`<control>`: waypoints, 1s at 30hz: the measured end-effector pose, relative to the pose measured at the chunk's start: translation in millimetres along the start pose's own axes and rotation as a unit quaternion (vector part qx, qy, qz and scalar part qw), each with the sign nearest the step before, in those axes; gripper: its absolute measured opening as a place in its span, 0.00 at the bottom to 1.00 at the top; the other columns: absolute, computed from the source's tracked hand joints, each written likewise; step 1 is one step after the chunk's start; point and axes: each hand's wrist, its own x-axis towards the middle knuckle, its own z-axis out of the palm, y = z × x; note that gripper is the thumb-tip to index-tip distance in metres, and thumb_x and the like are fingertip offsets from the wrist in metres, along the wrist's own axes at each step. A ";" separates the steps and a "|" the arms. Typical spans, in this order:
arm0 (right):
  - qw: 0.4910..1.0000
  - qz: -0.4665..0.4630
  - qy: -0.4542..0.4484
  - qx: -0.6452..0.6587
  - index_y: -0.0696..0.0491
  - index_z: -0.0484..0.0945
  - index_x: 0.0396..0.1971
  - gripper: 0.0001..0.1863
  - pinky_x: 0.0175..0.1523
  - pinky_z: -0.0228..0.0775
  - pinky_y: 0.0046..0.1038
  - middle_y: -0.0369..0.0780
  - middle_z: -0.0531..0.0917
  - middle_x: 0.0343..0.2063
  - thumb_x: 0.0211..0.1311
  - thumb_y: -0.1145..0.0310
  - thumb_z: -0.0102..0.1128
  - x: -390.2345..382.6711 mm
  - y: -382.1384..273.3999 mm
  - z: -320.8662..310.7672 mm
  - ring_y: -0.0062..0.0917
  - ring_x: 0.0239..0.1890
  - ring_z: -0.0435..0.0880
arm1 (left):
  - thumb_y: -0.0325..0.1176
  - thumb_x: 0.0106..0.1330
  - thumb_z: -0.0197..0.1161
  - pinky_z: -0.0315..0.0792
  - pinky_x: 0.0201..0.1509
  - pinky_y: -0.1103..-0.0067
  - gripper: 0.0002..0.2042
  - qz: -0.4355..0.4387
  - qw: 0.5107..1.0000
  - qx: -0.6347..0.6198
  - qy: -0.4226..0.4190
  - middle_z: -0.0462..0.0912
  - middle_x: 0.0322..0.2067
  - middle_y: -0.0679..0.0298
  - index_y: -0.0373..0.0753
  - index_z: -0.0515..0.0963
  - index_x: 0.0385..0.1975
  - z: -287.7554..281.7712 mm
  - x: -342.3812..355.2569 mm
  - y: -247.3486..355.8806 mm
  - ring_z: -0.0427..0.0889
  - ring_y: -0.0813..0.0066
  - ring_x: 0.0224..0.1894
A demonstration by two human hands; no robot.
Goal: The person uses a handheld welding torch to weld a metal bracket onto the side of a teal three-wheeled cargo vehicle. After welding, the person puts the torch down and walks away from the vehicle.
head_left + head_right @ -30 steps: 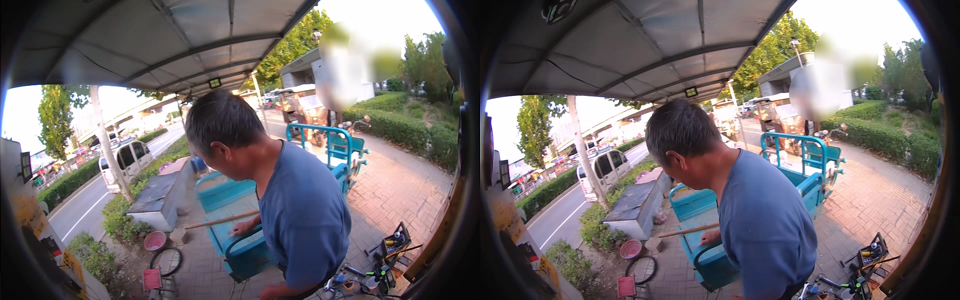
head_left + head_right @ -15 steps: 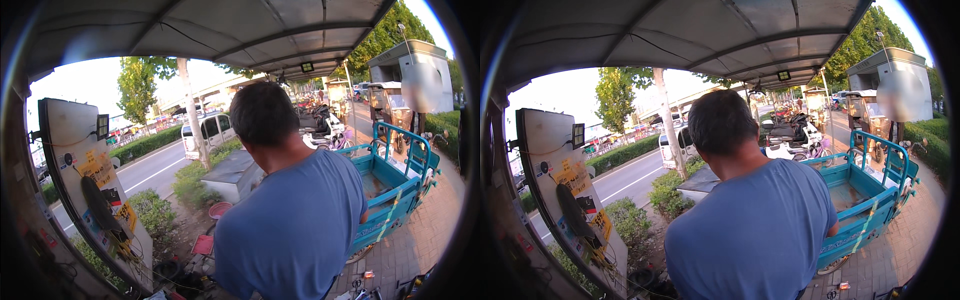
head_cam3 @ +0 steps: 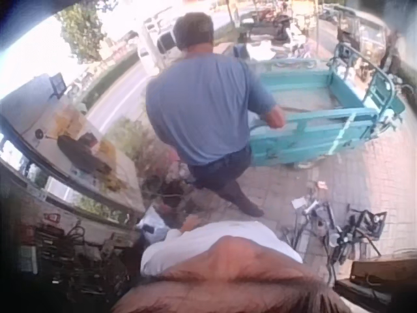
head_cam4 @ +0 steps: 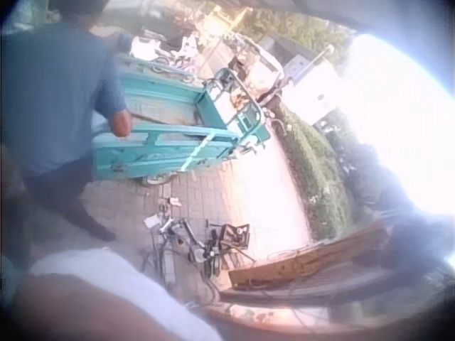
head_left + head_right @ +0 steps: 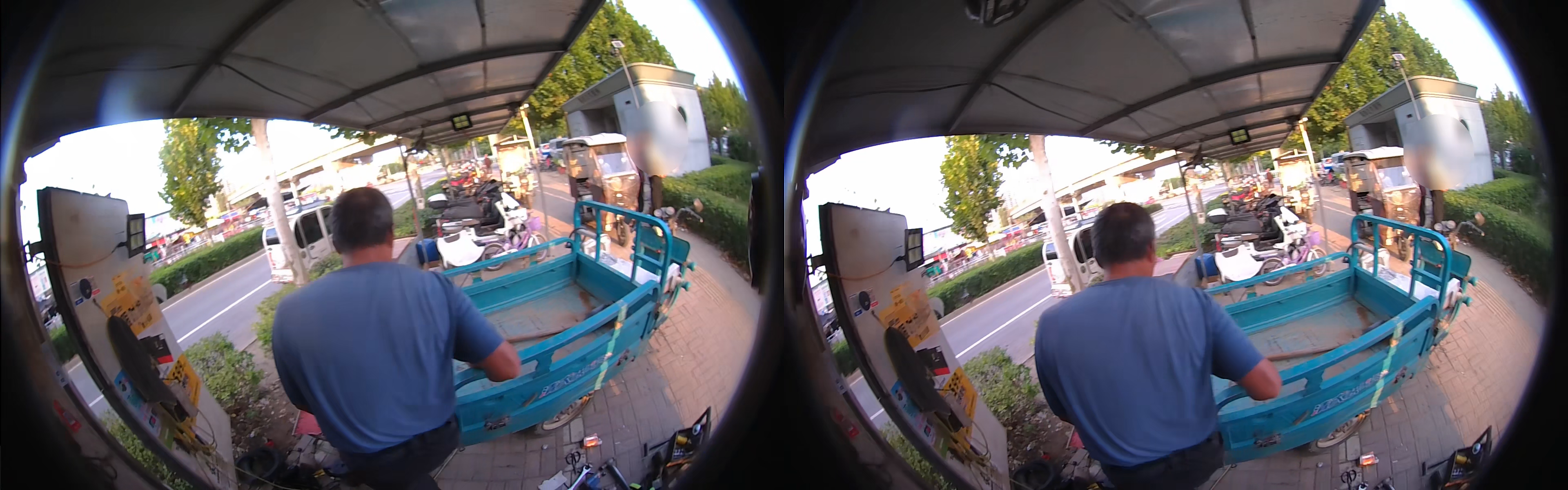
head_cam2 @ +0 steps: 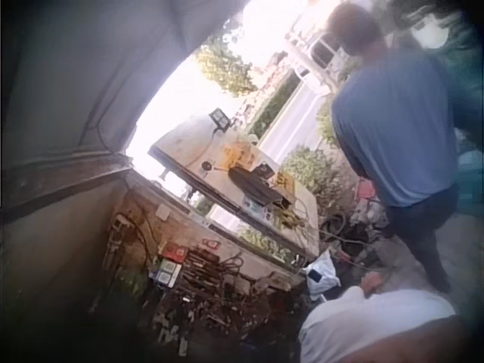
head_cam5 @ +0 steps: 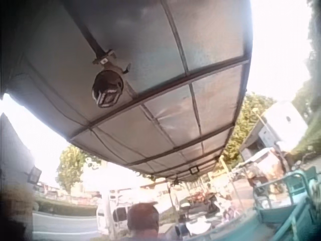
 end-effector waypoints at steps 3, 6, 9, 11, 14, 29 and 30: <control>1.000 0.008 0.015 0.019 0.54 0.80 0.50 0.22 0.37 0.72 0.39 0.44 0.83 0.35 0.65 0.52 0.64 -2.9 13.5 3.3 0.32 0.35 0.82 | 0.36 0.62 0.64 0.73 0.60 0.61 0.25 -0.006 1.000 0.014 -0.007 0.81 0.55 0.48 0.36 0.76 0.60 -0.6 11.8 -2.5 0.80 0.52 0.58; 0.999 0.018 0.033 0.039 0.53 0.80 0.49 0.22 0.36 0.72 0.39 0.43 0.83 0.34 0.65 0.52 0.64 -7.6 26.7 8.0 0.32 0.34 0.82 | 0.37 0.62 0.63 0.73 0.60 0.61 0.25 -0.006 0.999 0.030 -0.021 0.81 0.55 0.47 0.36 0.76 0.60 -1.6 28.1 -3.0 0.79 0.52 0.58; 0.997 0.023 0.048 0.058 0.53 0.80 0.49 0.22 0.35 0.72 0.38 0.43 0.83 0.34 0.65 0.52 0.64 -12.7 37.5 14.5 0.31 0.33 0.81 | 0.37 0.62 0.63 0.73 0.60 0.61 0.25 -0.005 0.998 0.046 -0.030 0.81 0.55 0.47 0.36 0.76 0.60 -5.3 44.5 -2.4 0.79 0.51 0.58; 0.996 0.032 0.058 0.064 0.53 0.80 0.49 0.22 0.35 0.72 0.38 0.43 0.83 0.33 0.65 0.52 0.64 -16.7 44.0 13.2 0.31 0.33 0.81 | 0.37 0.62 0.63 0.73 0.60 0.61 0.25 -0.011 0.998 0.052 -0.035 0.81 0.55 0.47 0.36 0.76 0.60 -1.8 51.8 -7.3 0.79 0.51 0.58; 0.994 0.038 0.069 0.079 0.53 0.80 0.49 0.23 0.34 0.72 0.38 0.43 0.83 0.32 0.64 0.51 0.65 -20.7 50.2 19.9 0.31 0.32 0.81 | 0.37 0.62 0.63 0.73 0.61 0.61 0.25 -0.015 0.997 0.065 -0.043 0.81 0.55 0.47 0.36 0.76 0.60 -3.4 64.9 -9.4 0.79 0.51 0.58; 0.985 0.056 0.105 0.128 0.53 0.80 0.49 0.23 0.29 0.71 0.36 0.41 0.83 0.28 0.64 0.50 0.65 -30.8 100.1 56.6 0.29 0.28 0.80 | 0.38 0.63 0.62 0.73 0.61 0.61 0.24 -0.035 0.992 0.106 -0.067 0.81 0.55 0.47 0.37 0.77 0.59 -1.9 103.1 -32.9 0.79 0.50 0.58; 0.984 0.054 0.109 0.127 0.53 0.80 0.49 0.23 0.29 0.71 0.36 0.41 0.83 0.28 0.64 0.50 0.65 -30.6 104.1 60.1 0.29 0.27 0.80 | 0.38 0.63 0.62 0.73 0.61 0.61 0.24 -0.039 0.991 0.108 -0.066 0.81 0.55 0.47 0.37 0.77 0.59 -2.8 104.0 -34.6 0.79 0.50 0.58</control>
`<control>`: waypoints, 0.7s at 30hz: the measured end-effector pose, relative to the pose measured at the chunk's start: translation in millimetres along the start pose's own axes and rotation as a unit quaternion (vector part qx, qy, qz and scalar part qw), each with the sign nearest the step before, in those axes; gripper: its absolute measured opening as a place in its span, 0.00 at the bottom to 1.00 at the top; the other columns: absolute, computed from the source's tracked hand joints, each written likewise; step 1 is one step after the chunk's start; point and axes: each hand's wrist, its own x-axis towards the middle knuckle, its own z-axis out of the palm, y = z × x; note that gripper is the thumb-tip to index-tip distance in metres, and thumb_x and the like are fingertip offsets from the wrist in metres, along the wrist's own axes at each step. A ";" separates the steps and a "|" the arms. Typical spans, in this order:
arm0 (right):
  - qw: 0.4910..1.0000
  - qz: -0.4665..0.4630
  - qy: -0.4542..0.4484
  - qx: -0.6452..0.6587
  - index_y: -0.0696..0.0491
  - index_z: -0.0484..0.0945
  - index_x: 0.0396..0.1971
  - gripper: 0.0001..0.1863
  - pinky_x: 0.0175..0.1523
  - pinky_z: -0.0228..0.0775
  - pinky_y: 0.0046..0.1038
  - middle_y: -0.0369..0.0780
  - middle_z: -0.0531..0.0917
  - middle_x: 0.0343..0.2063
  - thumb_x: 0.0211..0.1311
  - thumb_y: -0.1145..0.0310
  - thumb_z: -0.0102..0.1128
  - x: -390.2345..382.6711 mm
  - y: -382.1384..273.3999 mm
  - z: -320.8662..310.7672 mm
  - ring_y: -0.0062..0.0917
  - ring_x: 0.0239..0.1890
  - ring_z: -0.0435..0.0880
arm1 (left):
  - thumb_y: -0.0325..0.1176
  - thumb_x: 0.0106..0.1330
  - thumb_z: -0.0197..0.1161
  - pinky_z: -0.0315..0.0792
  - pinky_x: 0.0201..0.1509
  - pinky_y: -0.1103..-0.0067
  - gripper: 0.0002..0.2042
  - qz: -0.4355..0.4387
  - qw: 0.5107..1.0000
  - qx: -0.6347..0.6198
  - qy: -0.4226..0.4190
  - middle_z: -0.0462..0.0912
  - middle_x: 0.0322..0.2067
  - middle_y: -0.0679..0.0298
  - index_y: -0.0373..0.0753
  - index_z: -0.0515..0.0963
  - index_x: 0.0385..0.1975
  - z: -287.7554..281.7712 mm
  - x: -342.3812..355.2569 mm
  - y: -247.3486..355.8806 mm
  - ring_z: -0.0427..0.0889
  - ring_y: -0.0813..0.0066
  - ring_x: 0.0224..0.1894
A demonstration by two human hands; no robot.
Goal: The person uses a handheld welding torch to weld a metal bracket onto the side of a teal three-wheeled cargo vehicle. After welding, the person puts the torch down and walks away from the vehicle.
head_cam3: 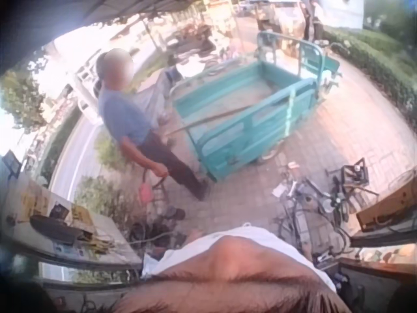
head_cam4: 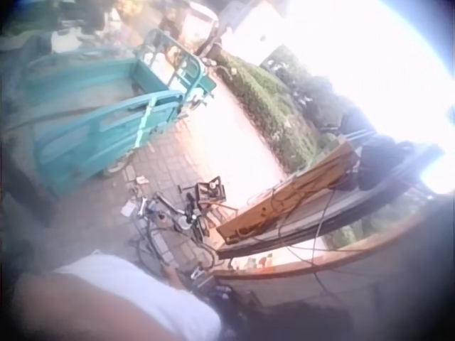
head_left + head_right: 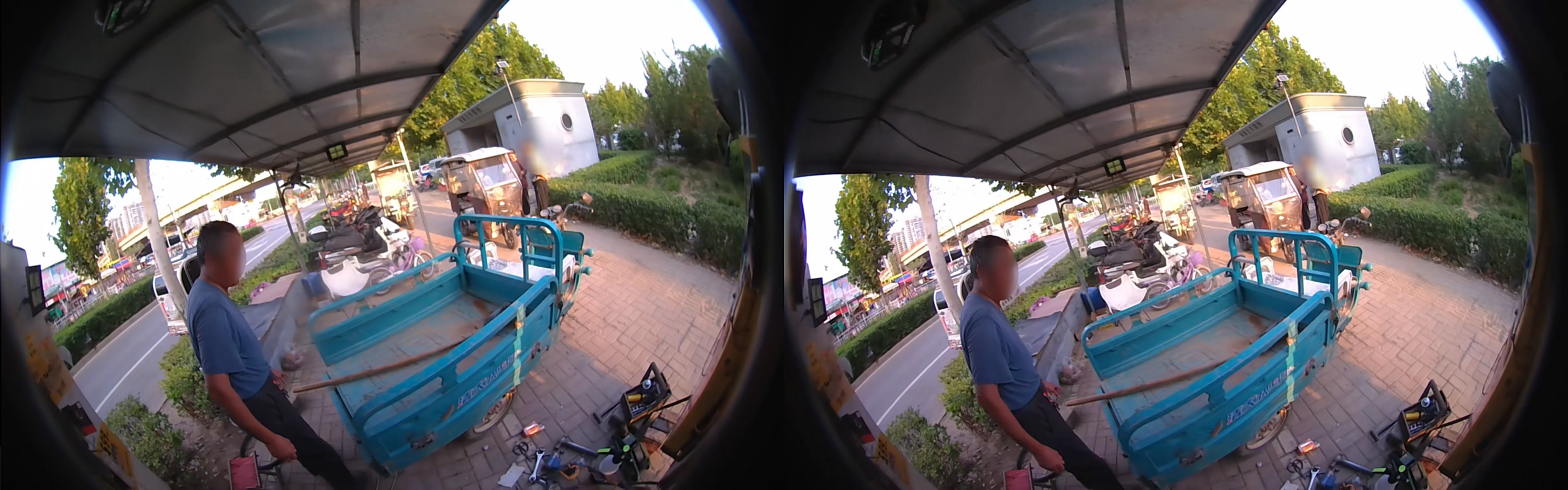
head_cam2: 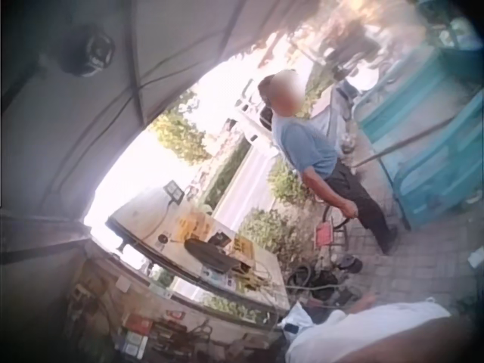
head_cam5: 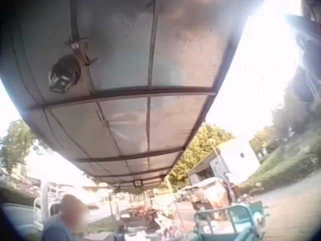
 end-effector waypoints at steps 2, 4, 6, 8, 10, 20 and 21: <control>1.000 -0.011 0.009 -0.003 0.53 0.80 0.49 0.23 0.28 0.71 0.36 0.41 0.82 0.28 0.64 0.50 0.65 0.2 5.9 4.9 0.28 0.27 0.80 | 0.39 0.63 0.62 0.73 0.61 0.61 0.24 -0.007 1.000 0.002 0.000 0.81 0.55 0.47 0.37 0.77 0.59 -0.3 1.7 -4.2 0.79 0.50 0.58; 0.997 -0.075 0.018 -0.013 0.56 0.80 0.47 0.24 0.24 0.68 0.35 0.38 0.81 0.23 0.63 0.50 0.66 2.7 6.5 -1.0 0.28 0.23 0.79 | 0.39 0.63 0.62 0.73 0.61 0.61 0.24 -0.018 1.000 0.004 0.001 0.81 0.55 0.47 0.37 0.77 0.59 1.2 1.7 -10.1 0.79 0.50 0.59; 0.996 -0.085 -0.019 0.036 0.57 0.80 0.45 0.25 0.24 0.67 0.35 0.38 0.81 0.23 0.62 0.49 0.67 0.9 2.5 -13.9 0.28 0.23 0.79 | 0.39 0.63 0.62 0.73 0.61 0.61 0.24 -0.035 0.999 0.001 0.001 0.81 0.55 0.47 0.37 0.77 0.59 4.2 -2.8 -19.3 0.79 0.50 0.59; 0.992 -0.006 -0.059 0.112 0.58 0.80 0.47 0.26 0.27 0.70 0.35 0.40 0.82 0.27 0.62 0.49 0.67 -16.7 -21.9 -17.8 0.29 0.25 0.80 | 0.39 0.64 0.62 0.73 0.61 0.61 0.24 -0.037 0.999 0.011 0.002 0.81 0.55 0.47 0.37 0.77 0.59 6.9 4.5 -24.1 0.79 0.50 0.59; 0.983 0.056 -0.066 0.161 0.58 0.80 0.48 0.27 0.29 0.72 0.36 0.42 0.83 0.29 0.63 0.49 0.67 -44.8 -51.5 -20.5 0.29 0.27 0.81 | 0.39 0.64 0.62 0.73 0.61 0.61 0.24 -0.031 0.999 0.027 -0.005 0.81 0.55 0.47 0.37 0.77 0.59 4.8 17.6 -25.1 0.79 0.50 0.59; 0.988 0.068 -0.056 0.130 0.58 0.80 0.47 0.25 0.31 0.75 0.36 0.43 0.83 0.31 0.64 0.51 0.66 -39.7 -62.6 -33.1 0.29 0.29 0.82 | 0.40 0.64 0.61 0.73 0.61 0.61 0.24 -0.078 0.997 0.025 0.004 0.81 0.55 0.47 0.37 0.77 0.59 16.0 15.4 -60.6 0.78 0.49 0.59; 0.989 0.053 -0.058 0.127 0.58 0.80 0.46 0.24 0.31 0.75 0.36 0.43 0.83 0.31 0.64 0.51 0.66 -37.1 -61.7 -35.7 0.29 0.29 0.82 | 0.40 0.64 0.61 0.73 0.61 0.61 0.24 -0.081 0.996 0.026 0.004 0.81 0.55 0.47 0.37 0.77 0.59 17.5 15.6 -63.3 0.78 0.49 0.59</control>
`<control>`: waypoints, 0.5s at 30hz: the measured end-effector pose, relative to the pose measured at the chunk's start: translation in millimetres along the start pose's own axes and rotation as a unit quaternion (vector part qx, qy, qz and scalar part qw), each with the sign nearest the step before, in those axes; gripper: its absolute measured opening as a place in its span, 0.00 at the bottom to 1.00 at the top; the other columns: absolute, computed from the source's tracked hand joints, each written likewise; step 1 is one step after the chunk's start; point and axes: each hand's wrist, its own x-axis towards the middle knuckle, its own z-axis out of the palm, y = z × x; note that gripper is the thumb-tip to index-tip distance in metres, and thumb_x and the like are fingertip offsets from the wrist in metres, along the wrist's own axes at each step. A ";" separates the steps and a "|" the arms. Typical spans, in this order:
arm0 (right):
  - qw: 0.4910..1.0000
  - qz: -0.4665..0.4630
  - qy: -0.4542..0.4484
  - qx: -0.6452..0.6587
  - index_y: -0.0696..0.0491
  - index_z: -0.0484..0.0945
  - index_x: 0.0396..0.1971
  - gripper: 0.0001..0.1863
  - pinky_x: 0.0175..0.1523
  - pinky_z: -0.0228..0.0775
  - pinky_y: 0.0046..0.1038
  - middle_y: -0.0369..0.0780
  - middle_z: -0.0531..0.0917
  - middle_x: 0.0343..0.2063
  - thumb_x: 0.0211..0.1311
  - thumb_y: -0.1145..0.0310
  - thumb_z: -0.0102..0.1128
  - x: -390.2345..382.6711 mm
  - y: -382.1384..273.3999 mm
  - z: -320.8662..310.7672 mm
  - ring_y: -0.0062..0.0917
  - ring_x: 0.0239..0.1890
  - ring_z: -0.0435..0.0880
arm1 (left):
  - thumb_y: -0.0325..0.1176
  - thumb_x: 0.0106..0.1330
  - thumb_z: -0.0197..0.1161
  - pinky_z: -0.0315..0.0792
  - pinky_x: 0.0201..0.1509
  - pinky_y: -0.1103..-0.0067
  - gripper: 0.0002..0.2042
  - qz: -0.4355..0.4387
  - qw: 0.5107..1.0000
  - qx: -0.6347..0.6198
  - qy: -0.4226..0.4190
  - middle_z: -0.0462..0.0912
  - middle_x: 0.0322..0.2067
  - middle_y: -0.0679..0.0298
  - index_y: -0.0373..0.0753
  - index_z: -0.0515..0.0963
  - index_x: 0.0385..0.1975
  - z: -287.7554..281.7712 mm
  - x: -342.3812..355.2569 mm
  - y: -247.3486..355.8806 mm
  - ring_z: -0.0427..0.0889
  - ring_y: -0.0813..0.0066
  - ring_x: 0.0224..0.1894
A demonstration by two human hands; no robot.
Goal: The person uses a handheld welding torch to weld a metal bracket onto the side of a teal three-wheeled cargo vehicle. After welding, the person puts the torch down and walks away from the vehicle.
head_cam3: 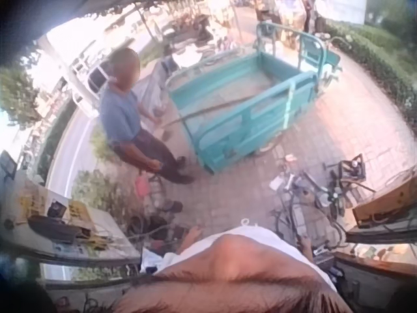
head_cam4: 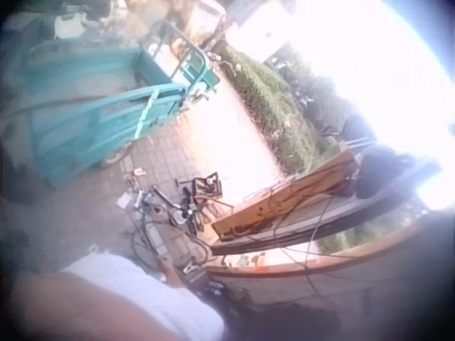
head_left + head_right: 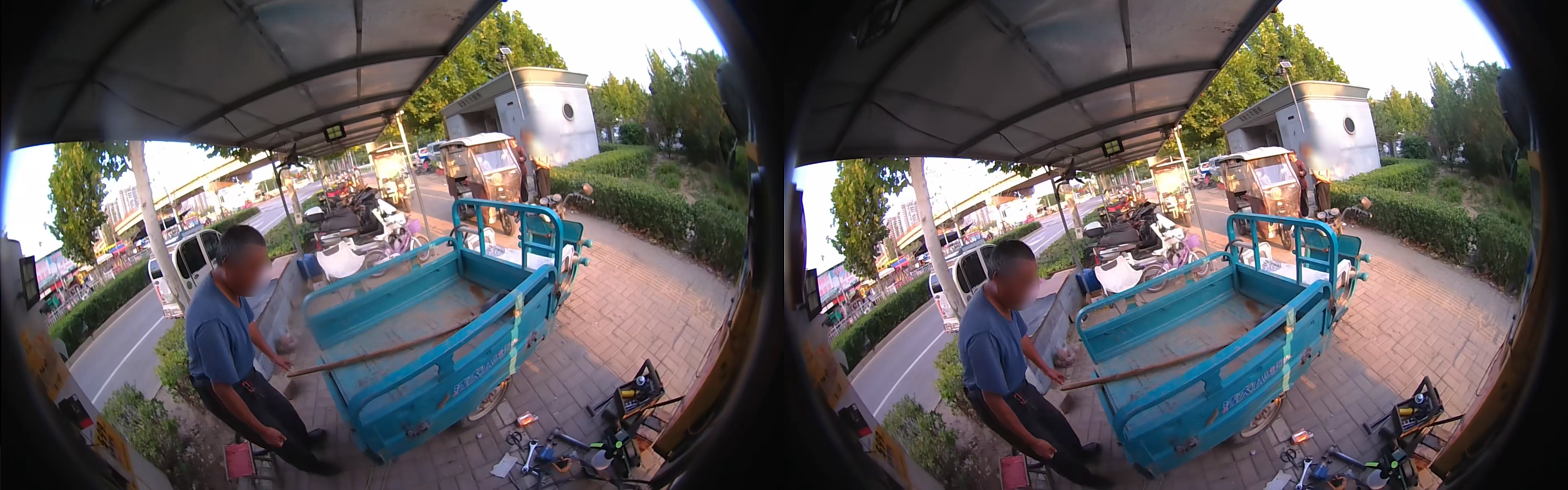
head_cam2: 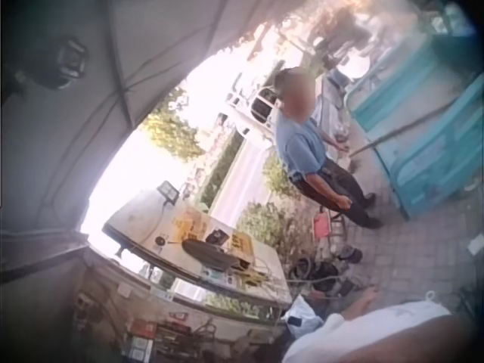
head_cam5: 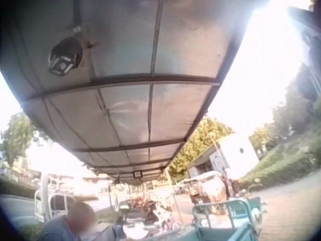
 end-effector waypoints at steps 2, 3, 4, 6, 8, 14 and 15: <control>0.993 -0.028 -0.002 -0.116 0.57 0.81 0.45 0.22 0.34 0.76 0.38 0.45 0.83 0.35 0.65 0.52 0.64 2.0 -1.0 -6.1 0.31 0.32 0.83 | 0.40 0.64 0.61 0.73 0.61 0.61 0.24 -0.006 1.000 0.003 0.000 0.81 0.56 0.47 0.37 0.77 0.59 1.9 0.2 -6.6 0.78 0.49 0.59; 0.984 -0.041 -0.004 -0.172 0.56 0.81 0.45 0.21 0.35 0.76 0.39 0.46 0.84 0.36 0.65 0.52 0.63 2.0 -1.8 -8.2 0.31 0.33 0.84 | 0.40 0.64 0.61 0.73 0.62 0.61 0.24 -0.008 1.000 0.006 0.000 0.81 0.56 0.47 0.37 0.77 0.59 2.4 1.1 -9.6 0.78 0.49 0.59; 0.972 -0.055 -0.005 -0.228 0.56 0.81 0.45 0.21 0.37 0.76 0.40 0.47 0.84 0.38 0.65 0.52 0.63 1.7 -2.3 -10.5 0.32 0.34 0.84 | 0.40 0.64 0.61 0.73 0.62 0.61 0.24 -0.009 1.000 0.009 0.000 0.81 0.56 0.47 0.37 0.77 0.59 3.5 2.7 -11.8 0.78 0.49 0.59; 0.938 -0.082 -0.009 -0.337 0.55 0.81 0.44 0.19 0.40 0.77 0.43 0.49 0.84 0.41 0.66 0.53 0.61 3.1 -1.1 -15.5 0.34 0.37 0.85 | 0.40 0.65 0.61 0.72 0.62 0.61 0.24 -0.008 1.000 0.014 0.000 0.81 0.56 0.47 0.37 0.77 0.59 3.7 7.0 -14.0 0.78 0.49 0.59; 0.951 -0.111 -0.020 -0.289 0.53 0.81 0.40 0.18 0.32 0.75 0.41 0.47 0.84 0.36 0.67 0.52 0.60 6.3 4.9 -20.5 0.31 0.32 0.83 | 0.41 0.65 0.61 0.72 0.62 0.61 0.24 -0.014 1.000 0.011 0.002 0.81 0.56 0.47 0.37 0.77 0.59 6.9 6.1 -20.6 0.78 0.49 0.59; 0.978 -0.117 0.022 -0.169 0.55 0.81 0.39 0.19 0.29 0.74 0.37 0.43 0.83 0.31 0.66 0.51 0.62 21.0 41.2 -23.8 0.28 0.29 0.82 | 0.41 0.65 0.60 0.72 0.62 0.61 0.23 -0.022 1.000 0.022 0.002 0.81 0.56 0.46 0.37 0.77 0.58 7.6 6.0 -28.1 0.78 0.48 0.59; 0.979 -0.119 0.031 -0.159 0.55 0.81 0.39 0.20 0.29 0.74 0.37 0.43 0.83 0.31 0.66 0.51 0.63 21.5 49.2 -26.6 0.28 0.29 0.82 | 0.41 0.65 0.60 0.72 0.62 0.61 0.23 -0.027 0.999 0.022 0.001 0.81 0.56 0.46 0.37 0.77 0.58 9.0 2.1 -32.4 0.78 0.48 0.59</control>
